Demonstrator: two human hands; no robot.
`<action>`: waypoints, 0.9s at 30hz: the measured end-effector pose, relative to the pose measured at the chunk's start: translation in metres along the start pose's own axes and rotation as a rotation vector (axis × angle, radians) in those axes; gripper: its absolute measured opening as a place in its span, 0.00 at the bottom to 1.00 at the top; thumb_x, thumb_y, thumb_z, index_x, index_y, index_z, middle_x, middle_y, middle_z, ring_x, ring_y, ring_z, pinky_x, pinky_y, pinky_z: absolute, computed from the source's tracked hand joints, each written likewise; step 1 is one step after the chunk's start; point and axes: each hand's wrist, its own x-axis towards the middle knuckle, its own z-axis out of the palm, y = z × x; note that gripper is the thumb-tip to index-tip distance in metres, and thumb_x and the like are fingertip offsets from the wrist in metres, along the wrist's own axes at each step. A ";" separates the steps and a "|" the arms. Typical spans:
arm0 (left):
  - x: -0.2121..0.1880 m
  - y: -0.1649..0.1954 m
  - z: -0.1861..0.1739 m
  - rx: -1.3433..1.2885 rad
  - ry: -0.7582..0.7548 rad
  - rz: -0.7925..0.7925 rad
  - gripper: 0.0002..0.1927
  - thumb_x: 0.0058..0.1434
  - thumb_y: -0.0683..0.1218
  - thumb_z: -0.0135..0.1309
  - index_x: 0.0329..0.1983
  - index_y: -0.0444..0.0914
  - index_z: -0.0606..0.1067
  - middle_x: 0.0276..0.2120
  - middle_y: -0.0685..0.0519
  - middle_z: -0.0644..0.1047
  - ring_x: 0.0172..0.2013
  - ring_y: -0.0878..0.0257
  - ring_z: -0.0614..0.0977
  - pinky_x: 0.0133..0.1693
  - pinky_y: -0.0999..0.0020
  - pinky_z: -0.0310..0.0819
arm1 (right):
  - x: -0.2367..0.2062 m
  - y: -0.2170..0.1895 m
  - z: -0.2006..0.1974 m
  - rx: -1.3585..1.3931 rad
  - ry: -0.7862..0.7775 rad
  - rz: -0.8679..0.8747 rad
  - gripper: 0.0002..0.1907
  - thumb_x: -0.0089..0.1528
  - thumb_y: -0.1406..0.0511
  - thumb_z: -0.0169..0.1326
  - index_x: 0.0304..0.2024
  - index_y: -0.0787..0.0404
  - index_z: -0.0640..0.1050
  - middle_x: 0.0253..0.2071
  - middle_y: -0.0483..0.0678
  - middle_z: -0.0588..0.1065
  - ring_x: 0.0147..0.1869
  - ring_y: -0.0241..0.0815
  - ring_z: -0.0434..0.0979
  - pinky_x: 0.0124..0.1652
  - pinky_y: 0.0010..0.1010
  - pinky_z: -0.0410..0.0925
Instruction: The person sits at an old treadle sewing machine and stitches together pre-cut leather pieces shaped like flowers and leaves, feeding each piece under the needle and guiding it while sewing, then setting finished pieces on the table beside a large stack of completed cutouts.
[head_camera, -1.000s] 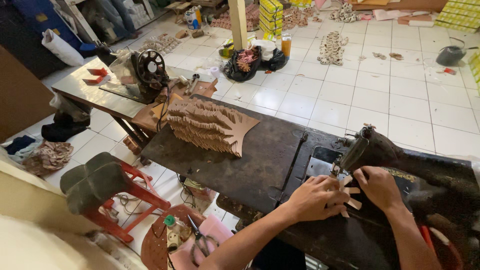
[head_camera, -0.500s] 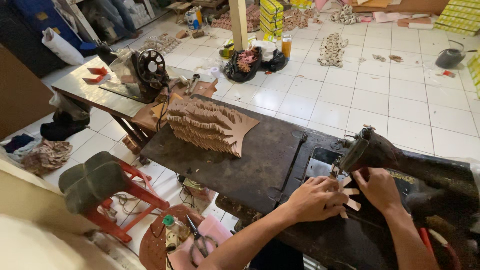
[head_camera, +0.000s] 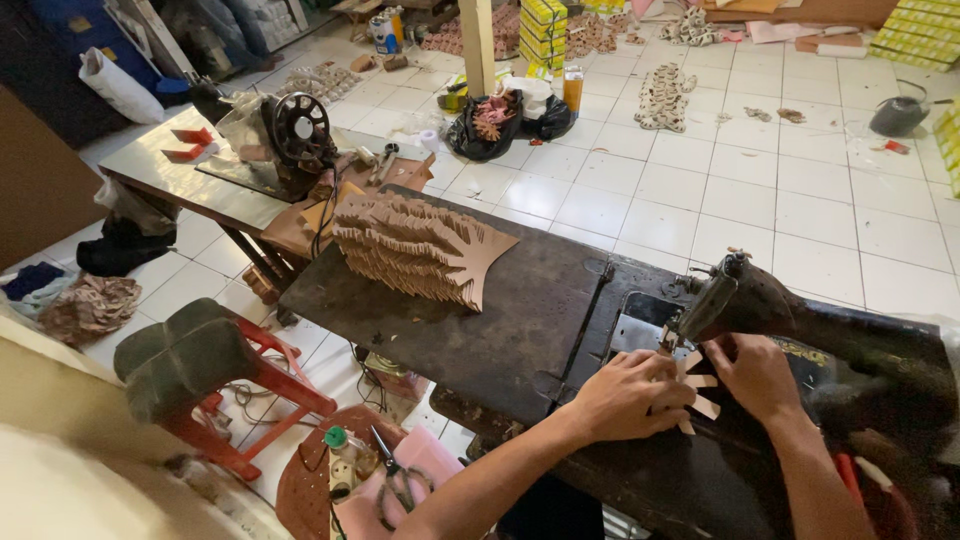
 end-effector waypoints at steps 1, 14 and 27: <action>0.000 -0.001 0.000 -0.007 -0.006 0.000 0.14 0.68 0.59 0.54 0.53 0.54 0.80 0.59 0.49 0.76 0.66 0.50 0.73 0.65 0.50 0.69 | 0.001 0.000 0.000 0.003 -0.014 -0.005 0.14 0.63 0.58 0.60 0.39 0.63 0.85 0.36 0.55 0.82 0.38 0.51 0.84 0.42 0.40 0.75; 0.039 -0.027 -0.010 -0.036 -0.299 0.066 0.21 0.60 0.68 0.54 0.46 0.56 0.84 0.50 0.56 0.80 0.57 0.55 0.77 0.56 0.53 0.72 | -0.002 -0.007 -0.006 0.035 0.012 -0.066 0.13 0.61 0.59 0.60 0.40 0.63 0.83 0.37 0.56 0.82 0.39 0.52 0.83 0.41 0.42 0.75; 0.037 -0.039 0.007 -0.144 0.031 0.207 0.11 0.63 0.54 0.56 0.43 0.46 0.82 0.44 0.56 0.80 0.52 0.58 0.80 0.57 0.59 0.74 | 0.001 -0.002 0.003 0.006 0.026 -0.144 0.14 0.62 0.59 0.58 0.37 0.64 0.82 0.36 0.56 0.80 0.42 0.55 0.82 0.45 0.44 0.73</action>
